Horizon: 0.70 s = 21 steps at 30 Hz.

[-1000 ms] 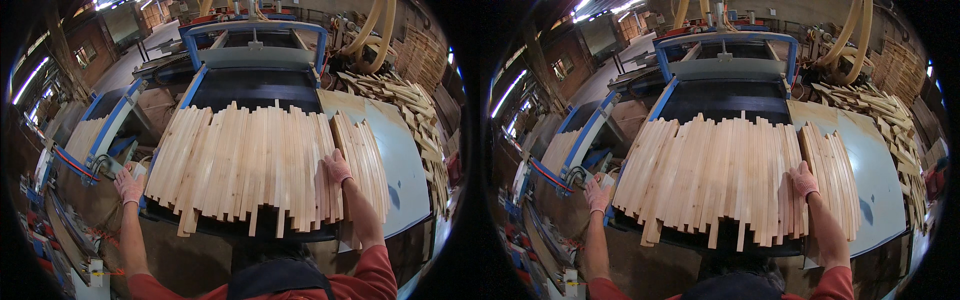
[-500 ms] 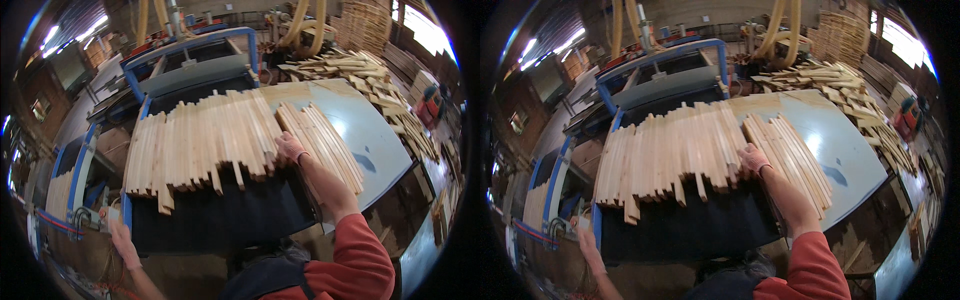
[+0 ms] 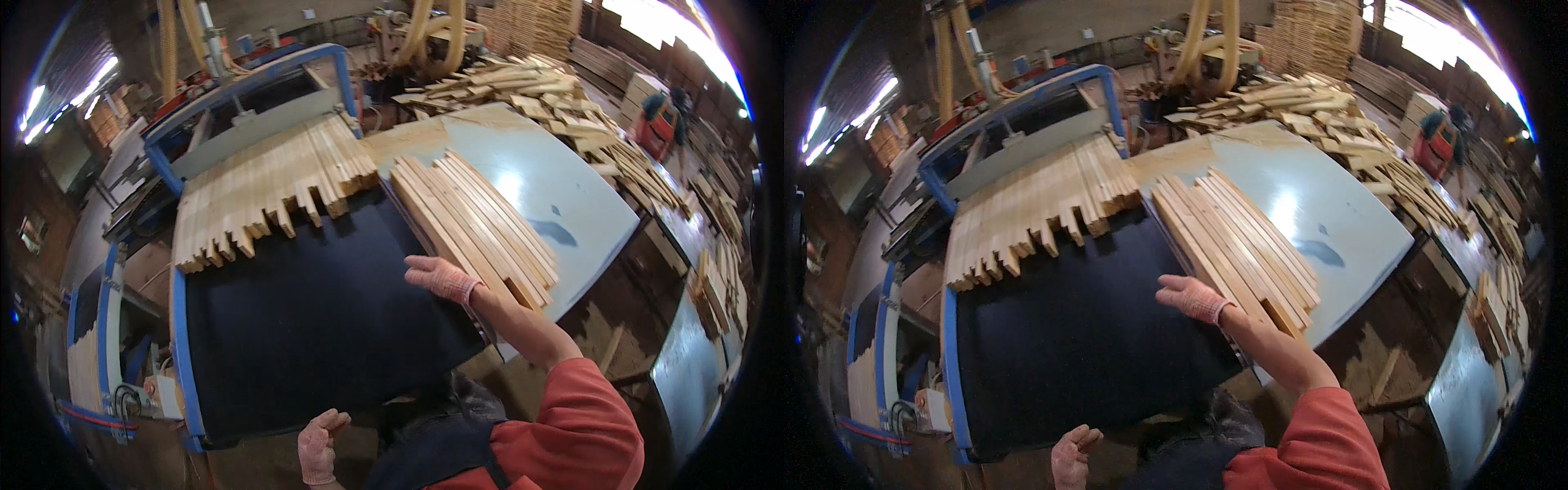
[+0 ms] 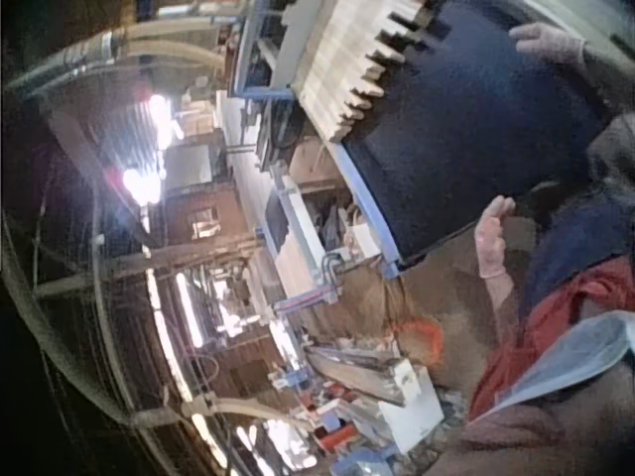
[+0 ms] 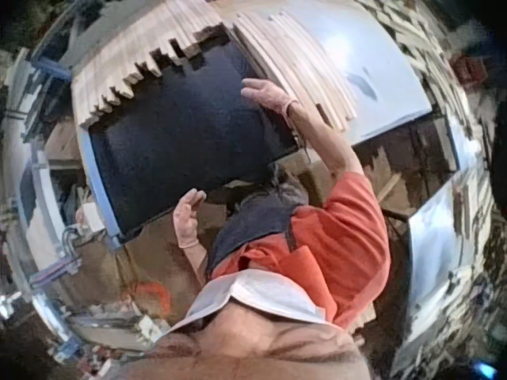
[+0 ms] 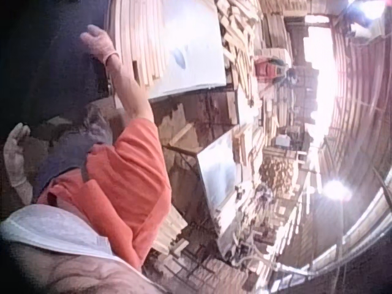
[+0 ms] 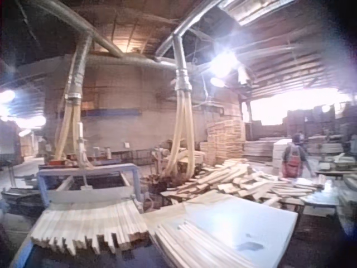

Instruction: The person repeatedly picks up stacks of light-colored wooden planks from a metal table and places them onto a conveyor belt. They work alongside another person who is also handling wood. The person wears gloves and an apron while performing this repetitive stacking task.

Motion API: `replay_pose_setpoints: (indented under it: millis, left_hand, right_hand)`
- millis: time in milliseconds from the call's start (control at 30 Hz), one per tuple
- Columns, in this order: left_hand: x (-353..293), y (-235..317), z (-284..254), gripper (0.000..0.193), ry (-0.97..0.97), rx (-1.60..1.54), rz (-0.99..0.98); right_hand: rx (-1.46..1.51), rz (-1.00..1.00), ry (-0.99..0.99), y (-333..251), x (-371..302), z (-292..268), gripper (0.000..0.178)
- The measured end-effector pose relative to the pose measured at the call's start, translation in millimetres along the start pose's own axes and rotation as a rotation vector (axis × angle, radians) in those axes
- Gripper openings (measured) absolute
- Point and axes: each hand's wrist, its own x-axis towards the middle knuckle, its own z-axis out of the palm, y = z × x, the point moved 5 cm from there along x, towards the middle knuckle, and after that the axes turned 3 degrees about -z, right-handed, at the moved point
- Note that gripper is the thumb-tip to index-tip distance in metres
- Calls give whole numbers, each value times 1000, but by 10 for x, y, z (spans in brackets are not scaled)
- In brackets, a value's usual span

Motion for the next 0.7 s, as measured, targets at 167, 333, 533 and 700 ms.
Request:
replay_pose_setpoints:
  millis: [167, 333, 533, 700]
  left_hand:
    - [358, -85, 402, 65, -222, 34, -43]
    - [910, -292, 1000, 67, -493, -5, -22]
    - [1646, -313, 2347, 63, -411, 391, 141]
    - [2328, -663, 3269, 90, -380, 401, 107]
  right_hand:
    - [118, 77, -191, 119, -1148, 160, 72]
    - [151, 158, -286, 453, -2362, 3, 63]
    - [291, 389, -52, 656, -3351, -693, 54]
    - [557, 239, 167, 781, -3635, -1362, 52]
